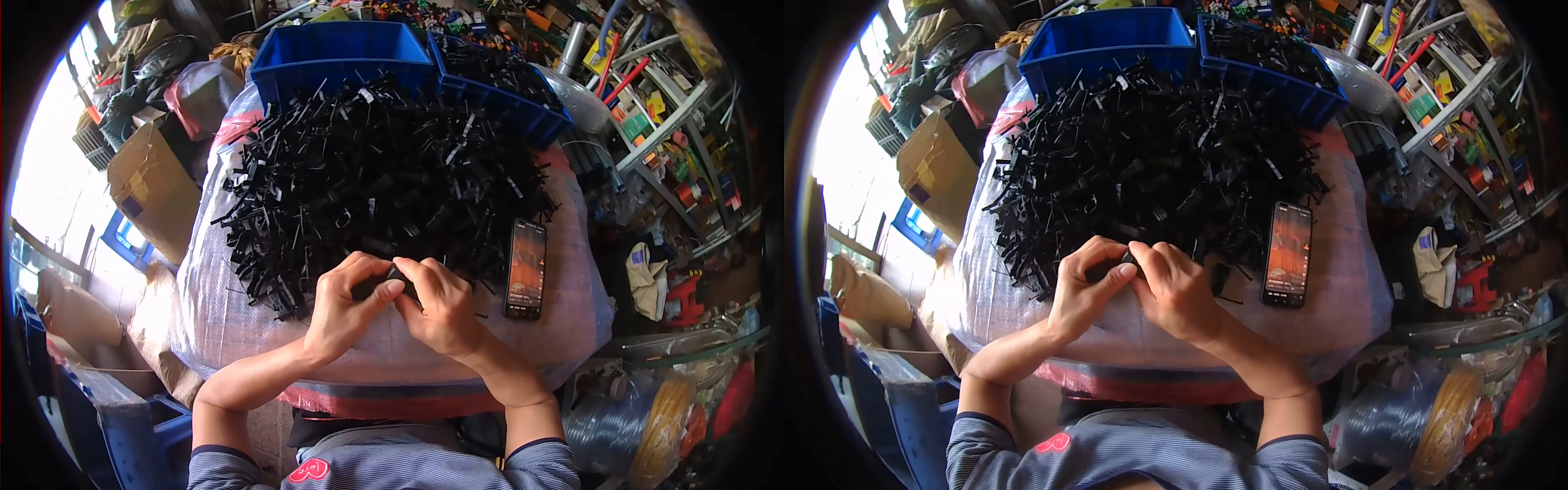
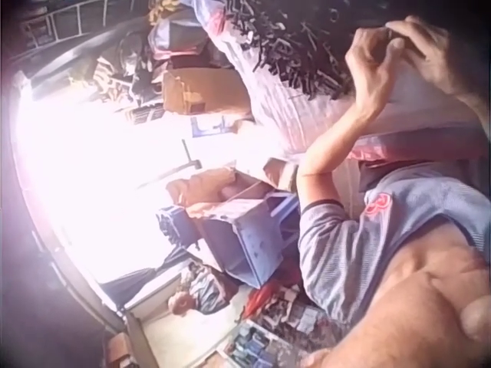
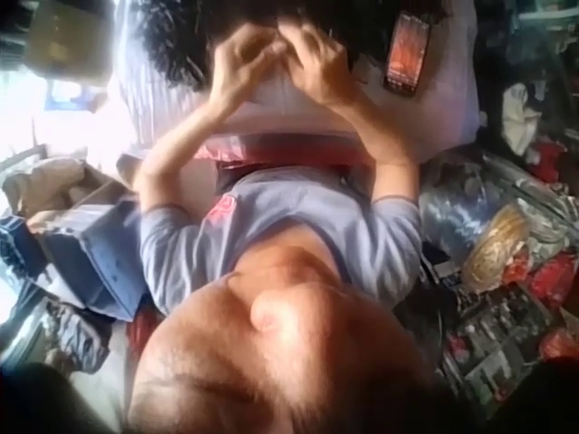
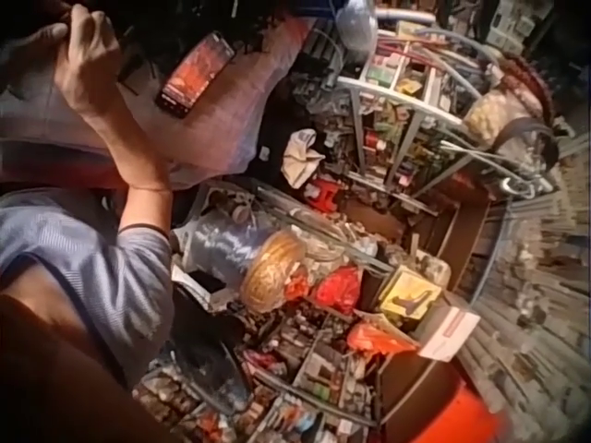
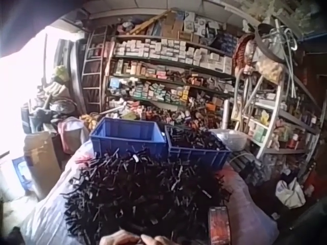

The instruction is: Sorting small black plastic components from a large pile into two separate blue bins on a cluttered workbench.

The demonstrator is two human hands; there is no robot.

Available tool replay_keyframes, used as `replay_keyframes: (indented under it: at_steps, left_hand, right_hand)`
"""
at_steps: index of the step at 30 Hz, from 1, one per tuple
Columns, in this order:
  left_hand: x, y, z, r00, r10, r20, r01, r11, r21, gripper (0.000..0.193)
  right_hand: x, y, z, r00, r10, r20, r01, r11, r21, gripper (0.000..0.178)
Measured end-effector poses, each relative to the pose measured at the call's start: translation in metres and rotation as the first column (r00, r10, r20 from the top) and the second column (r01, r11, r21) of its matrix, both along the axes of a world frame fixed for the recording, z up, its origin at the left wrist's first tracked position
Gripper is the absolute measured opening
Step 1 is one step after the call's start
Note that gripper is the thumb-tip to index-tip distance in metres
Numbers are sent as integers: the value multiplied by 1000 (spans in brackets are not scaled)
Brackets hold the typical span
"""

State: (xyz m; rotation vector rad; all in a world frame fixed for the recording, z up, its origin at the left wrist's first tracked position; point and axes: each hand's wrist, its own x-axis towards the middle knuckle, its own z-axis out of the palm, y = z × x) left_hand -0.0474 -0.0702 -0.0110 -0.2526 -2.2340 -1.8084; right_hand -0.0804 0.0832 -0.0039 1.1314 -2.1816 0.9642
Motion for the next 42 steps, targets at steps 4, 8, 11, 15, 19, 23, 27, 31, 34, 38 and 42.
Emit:
replay_keyframes:
  at_steps: [4, 8, 11, 15, 19, 23, 27, 31, 34, 38, 42]
  left_hand:
    - [2, 1, 2, 996, 26, -89, -29, 999, -33, 25]
    - [2, 3, 4, 995, 24, -93, -27, 999, -28, 24]
    - [3, 0, 6, 987, 51, -155, -58, 997, -44, 23]
    - [-8, -6, 4, 996, -24, 90, -14, 915, 402, 15]
    - [-16, -16, 13, 996, -87, 5, 57, 695, 717, 17]
    - [-16, -20, 3, 972, -226, 57, 118, 688, 716, 25]
    - [-15, -18, 13, 955, -238, 177, 76, 773, 630, 29]
    - [-13, -16, 14, 932, -299, 205, 110, 772, 626, 20]
    - [-14, -18, 14, 954, -241, 176, 98, 809, 579, 18]
    - [-18, -28, 12, 978, -139, 158, 30, 834, 551, 19]
    - [-16, -22, 18, 984, -78, 162, 8, 919, 395, 34]
  right_hand:
    - [-2, -4, -3, 999, 23, -27, -24, 999, -39, 43]
    - [-7, -5, -10, 994, 21, -106, -26, 998, -51, 41]
    - [-11, -8, -12, 987, 52, -151, -61, 997, -54, 37]
    - [-21, -5, 13, 997, 65, -32, -61, 993, 99, 41]
    - [-42, 8, -9, 969, -249, -3, 249, 969, 6, 34]
    - [-49, 14, -25, 956, -283, 77, 272, 953, 131, 22]
    - [-48, 13, -22, 954, -253, 159, 247, 967, 57, 18]
    - [-53, 5, -26, 953, -303, 0, 295, 930, 218, 19]
    - [-56, 11, -31, 958, -275, 77, 262, 954, 148, 18]
    - [-51, 13, -14, 975, -204, 90, 208, 977, -44, 23]
    - [-31, 17, 13, 987, -147, -62, 139, 983, -123, 25]
